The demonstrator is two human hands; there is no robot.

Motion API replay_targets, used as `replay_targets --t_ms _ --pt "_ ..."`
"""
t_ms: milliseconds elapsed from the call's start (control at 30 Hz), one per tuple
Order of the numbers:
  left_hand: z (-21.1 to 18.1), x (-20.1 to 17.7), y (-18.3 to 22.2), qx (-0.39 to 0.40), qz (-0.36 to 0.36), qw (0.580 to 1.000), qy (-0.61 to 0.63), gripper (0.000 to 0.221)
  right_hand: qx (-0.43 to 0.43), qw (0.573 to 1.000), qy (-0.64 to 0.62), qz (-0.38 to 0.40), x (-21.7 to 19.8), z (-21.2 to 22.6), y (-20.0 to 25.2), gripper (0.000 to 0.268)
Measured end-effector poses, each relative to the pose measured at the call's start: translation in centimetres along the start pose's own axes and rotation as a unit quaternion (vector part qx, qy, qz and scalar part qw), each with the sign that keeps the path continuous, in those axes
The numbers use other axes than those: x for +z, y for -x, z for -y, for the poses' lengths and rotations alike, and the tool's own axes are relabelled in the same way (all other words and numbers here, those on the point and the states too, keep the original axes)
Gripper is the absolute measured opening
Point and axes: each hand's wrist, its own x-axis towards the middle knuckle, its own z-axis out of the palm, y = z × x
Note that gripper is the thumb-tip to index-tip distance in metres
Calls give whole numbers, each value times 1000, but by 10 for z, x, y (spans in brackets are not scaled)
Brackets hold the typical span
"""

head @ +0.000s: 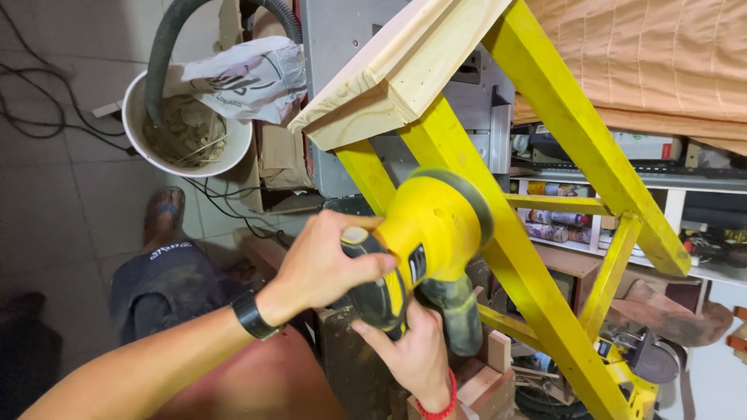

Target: Sanding a yellow wooden stool and a wood block using an orbital sander.

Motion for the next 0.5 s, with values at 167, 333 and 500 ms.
replay_targets --t_ms 167,333,500 --pt "-5 18 6 47 58 997 23 24 31 999 28 -32 -6 -23 27 41" --pt "-10 20 8 31 74 997 6 23 45 998 15 -31 -7 -35 35 43" --pt "-2 11 3 24 51 998 -1 15 62 998 17 -19 -3 -12 16 43"
